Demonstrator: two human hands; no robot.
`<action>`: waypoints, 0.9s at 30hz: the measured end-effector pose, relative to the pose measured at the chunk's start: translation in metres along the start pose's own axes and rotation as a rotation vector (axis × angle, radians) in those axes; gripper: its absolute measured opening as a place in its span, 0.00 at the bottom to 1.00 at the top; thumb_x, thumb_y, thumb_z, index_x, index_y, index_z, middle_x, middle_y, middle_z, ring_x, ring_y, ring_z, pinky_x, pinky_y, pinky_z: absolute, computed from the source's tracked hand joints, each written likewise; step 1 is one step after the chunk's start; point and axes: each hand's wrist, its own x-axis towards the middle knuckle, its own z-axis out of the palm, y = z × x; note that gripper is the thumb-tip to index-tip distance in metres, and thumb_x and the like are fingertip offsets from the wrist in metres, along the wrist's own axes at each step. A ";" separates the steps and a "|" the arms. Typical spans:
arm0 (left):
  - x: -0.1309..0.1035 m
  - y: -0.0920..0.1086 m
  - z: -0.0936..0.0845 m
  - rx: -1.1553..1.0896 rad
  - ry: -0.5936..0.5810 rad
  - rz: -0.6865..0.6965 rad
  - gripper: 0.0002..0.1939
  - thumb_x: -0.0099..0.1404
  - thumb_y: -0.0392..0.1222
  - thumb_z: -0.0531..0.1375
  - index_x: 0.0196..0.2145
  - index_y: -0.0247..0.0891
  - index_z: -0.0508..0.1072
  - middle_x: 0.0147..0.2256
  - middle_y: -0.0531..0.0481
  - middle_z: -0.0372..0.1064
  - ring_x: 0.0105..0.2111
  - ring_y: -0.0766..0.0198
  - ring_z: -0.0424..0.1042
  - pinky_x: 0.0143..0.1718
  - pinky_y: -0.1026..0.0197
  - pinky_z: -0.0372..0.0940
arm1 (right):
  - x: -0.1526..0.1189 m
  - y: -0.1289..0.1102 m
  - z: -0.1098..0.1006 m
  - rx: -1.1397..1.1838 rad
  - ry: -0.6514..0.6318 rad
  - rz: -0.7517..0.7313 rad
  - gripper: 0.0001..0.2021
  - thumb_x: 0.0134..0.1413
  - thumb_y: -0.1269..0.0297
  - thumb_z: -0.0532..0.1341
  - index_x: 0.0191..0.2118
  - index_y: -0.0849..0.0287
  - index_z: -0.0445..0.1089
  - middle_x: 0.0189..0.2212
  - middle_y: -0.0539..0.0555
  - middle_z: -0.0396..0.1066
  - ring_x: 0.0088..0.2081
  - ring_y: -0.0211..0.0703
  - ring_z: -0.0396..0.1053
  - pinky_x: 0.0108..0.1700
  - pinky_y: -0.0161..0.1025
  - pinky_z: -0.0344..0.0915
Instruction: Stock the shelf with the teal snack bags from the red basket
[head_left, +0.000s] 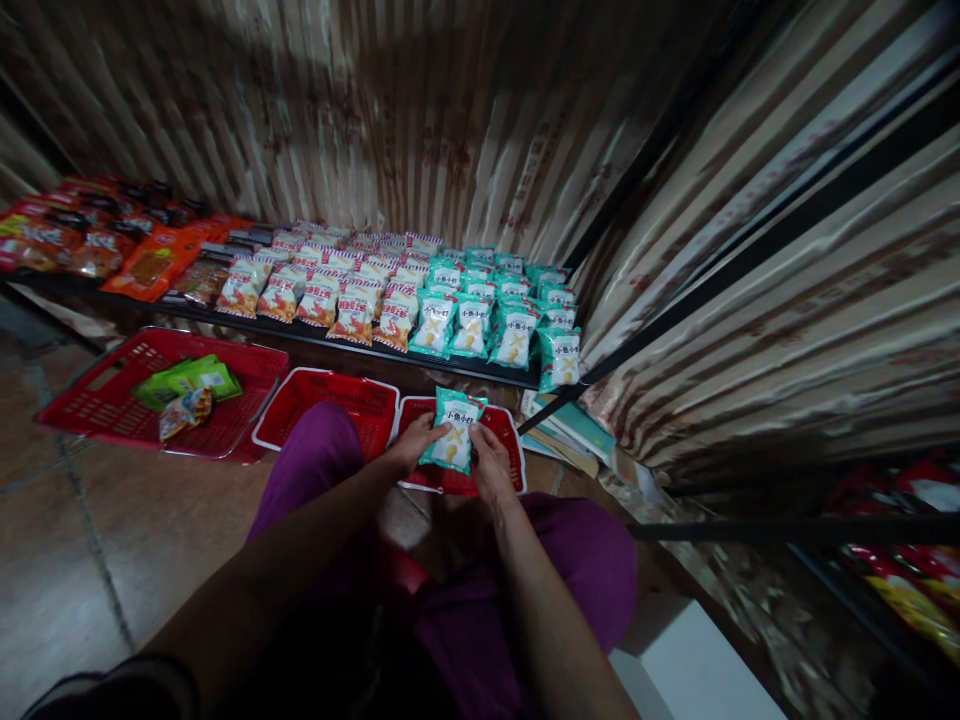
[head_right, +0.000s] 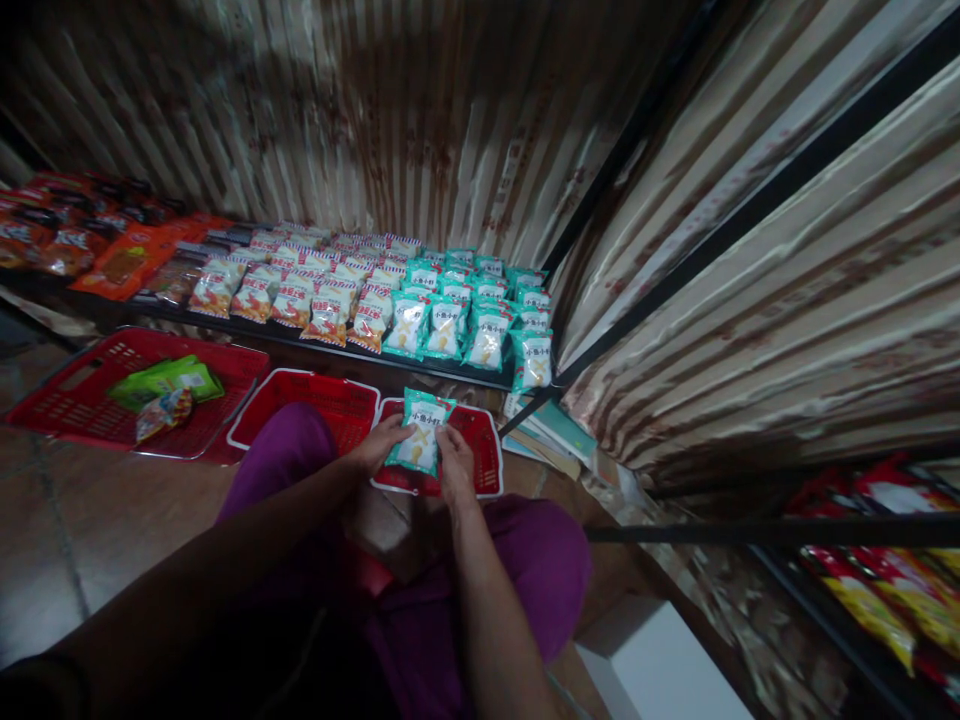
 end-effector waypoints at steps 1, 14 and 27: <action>0.000 0.000 0.000 0.003 0.013 0.018 0.20 0.51 0.40 0.69 0.41 0.33 0.70 0.37 0.43 0.76 0.32 0.61 0.76 0.37 0.60 0.70 | 0.000 0.000 0.000 0.001 0.007 -0.004 0.22 0.32 0.55 0.72 0.38 0.57 0.74 0.29 0.49 0.77 0.29 0.41 0.73 0.33 0.38 0.72; -0.002 0.006 0.001 0.060 0.041 0.098 0.22 0.49 0.46 0.70 0.40 0.35 0.72 0.35 0.45 0.76 0.34 0.59 0.75 0.36 0.61 0.69 | -0.004 -0.005 0.003 0.012 -0.009 -0.004 0.20 0.36 0.52 0.70 0.38 0.56 0.74 0.34 0.51 0.78 0.34 0.43 0.74 0.37 0.39 0.70; -0.003 0.005 0.003 0.103 0.014 0.073 0.22 0.46 0.46 0.71 0.37 0.34 0.74 0.34 0.46 0.75 0.31 0.61 0.74 0.33 0.62 0.67 | 0.004 -0.004 0.000 0.063 0.114 -0.007 0.17 0.32 0.56 0.72 0.31 0.57 0.73 0.25 0.47 0.76 0.27 0.38 0.72 0.31 0.35 0.68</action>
